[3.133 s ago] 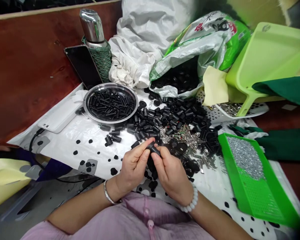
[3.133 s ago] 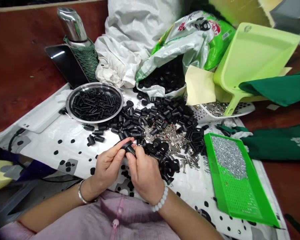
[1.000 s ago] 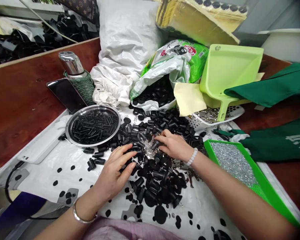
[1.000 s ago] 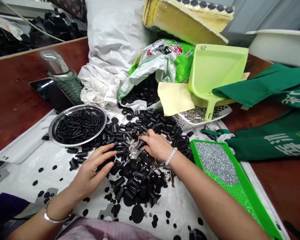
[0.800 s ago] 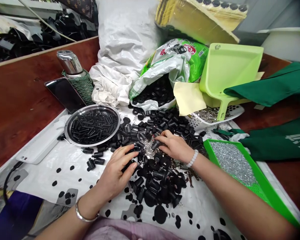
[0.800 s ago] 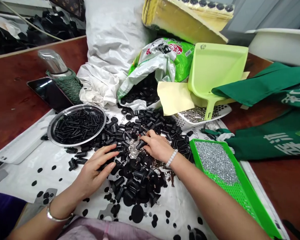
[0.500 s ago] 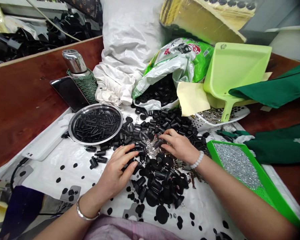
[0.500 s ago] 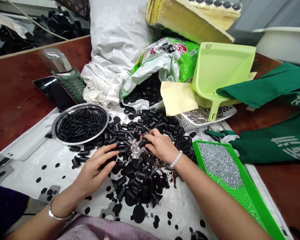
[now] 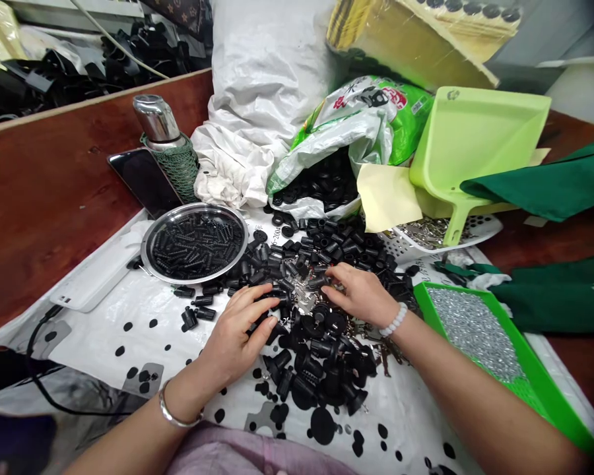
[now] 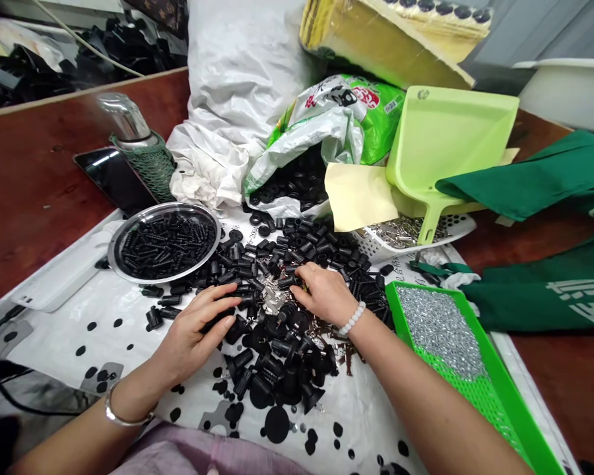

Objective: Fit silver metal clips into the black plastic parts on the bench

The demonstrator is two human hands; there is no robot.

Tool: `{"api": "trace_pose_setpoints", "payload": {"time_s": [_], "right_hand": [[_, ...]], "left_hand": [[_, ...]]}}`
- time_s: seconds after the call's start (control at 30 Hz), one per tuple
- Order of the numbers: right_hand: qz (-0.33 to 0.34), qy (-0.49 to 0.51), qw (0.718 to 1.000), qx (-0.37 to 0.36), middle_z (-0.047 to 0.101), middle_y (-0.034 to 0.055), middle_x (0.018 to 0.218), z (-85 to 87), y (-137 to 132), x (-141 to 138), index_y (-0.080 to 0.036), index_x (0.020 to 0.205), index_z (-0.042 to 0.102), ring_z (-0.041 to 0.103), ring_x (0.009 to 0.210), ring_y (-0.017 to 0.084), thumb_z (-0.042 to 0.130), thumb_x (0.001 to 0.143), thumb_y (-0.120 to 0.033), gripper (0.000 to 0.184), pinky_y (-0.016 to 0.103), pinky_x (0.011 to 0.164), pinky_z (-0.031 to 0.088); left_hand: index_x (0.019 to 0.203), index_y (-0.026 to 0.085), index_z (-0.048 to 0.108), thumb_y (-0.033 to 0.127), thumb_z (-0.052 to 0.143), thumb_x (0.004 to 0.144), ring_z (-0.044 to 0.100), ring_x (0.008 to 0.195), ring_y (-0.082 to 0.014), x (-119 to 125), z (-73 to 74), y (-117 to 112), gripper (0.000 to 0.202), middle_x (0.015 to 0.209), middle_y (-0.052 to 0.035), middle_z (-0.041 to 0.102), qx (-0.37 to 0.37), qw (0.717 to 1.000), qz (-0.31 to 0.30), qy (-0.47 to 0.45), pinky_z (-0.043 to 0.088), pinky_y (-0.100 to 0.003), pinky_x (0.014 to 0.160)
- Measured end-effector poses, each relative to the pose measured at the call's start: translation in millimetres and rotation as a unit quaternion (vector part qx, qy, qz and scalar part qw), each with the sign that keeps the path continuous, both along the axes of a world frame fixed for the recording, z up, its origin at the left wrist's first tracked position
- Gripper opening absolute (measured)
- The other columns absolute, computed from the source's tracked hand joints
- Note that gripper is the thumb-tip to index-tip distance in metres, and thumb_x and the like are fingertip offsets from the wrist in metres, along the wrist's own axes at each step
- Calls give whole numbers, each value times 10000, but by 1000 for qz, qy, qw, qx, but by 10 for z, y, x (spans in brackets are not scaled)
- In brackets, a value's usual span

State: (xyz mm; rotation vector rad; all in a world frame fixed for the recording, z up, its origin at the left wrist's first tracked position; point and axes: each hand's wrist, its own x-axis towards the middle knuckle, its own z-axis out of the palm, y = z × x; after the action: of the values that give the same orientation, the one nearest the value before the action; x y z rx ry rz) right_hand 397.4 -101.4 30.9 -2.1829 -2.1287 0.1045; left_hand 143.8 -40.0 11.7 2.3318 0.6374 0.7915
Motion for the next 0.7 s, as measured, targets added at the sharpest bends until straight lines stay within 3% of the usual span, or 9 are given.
{"api": "trace_pose_setpoints", "payload": {"time_s": [0.33, 0.53, 0.7], "right_hand": [[3, 23, 1000, 2, 623, 60, 902, -34, -28, 20, -180, 992, 574, 599, 750, 168, 488, 845, -332, 228, 278, 674, 447], [-4, 25, 1000, -1, 616, 64, 940, 124, -45, 102, -174, 1032, 568, 595, 749, 166, 463, 862, -415, 313, 275, 662, 438], [-17, 10, 999, -49, 614, 44, 867, 214, -178, 284, -195, 922, 602, 583, 710, 166, 499, 836, -286, 163, 274, 625, 414]], "left_hand": [[1107, 198, 576, 194, 495, 864, 500, 1155, -233, -39, 21, 28, 257, 1247, -112, 542, 6, 1000, 27, 2, 360, -476, 1015], [1110, 194, 575, 207, 486, 870, 497, 1161, -232, -90, 38, 79, 256, 1248, -109, 541, 12, 999, 34, 12, 344, -474, 1033], [1118, 203, 572, 216, 496, 864, 492, 1163, -231, -120, 29, 111, 266, 1252, -94, 535, 15, 999, 36, 14, 332, -470, 1045]]}}
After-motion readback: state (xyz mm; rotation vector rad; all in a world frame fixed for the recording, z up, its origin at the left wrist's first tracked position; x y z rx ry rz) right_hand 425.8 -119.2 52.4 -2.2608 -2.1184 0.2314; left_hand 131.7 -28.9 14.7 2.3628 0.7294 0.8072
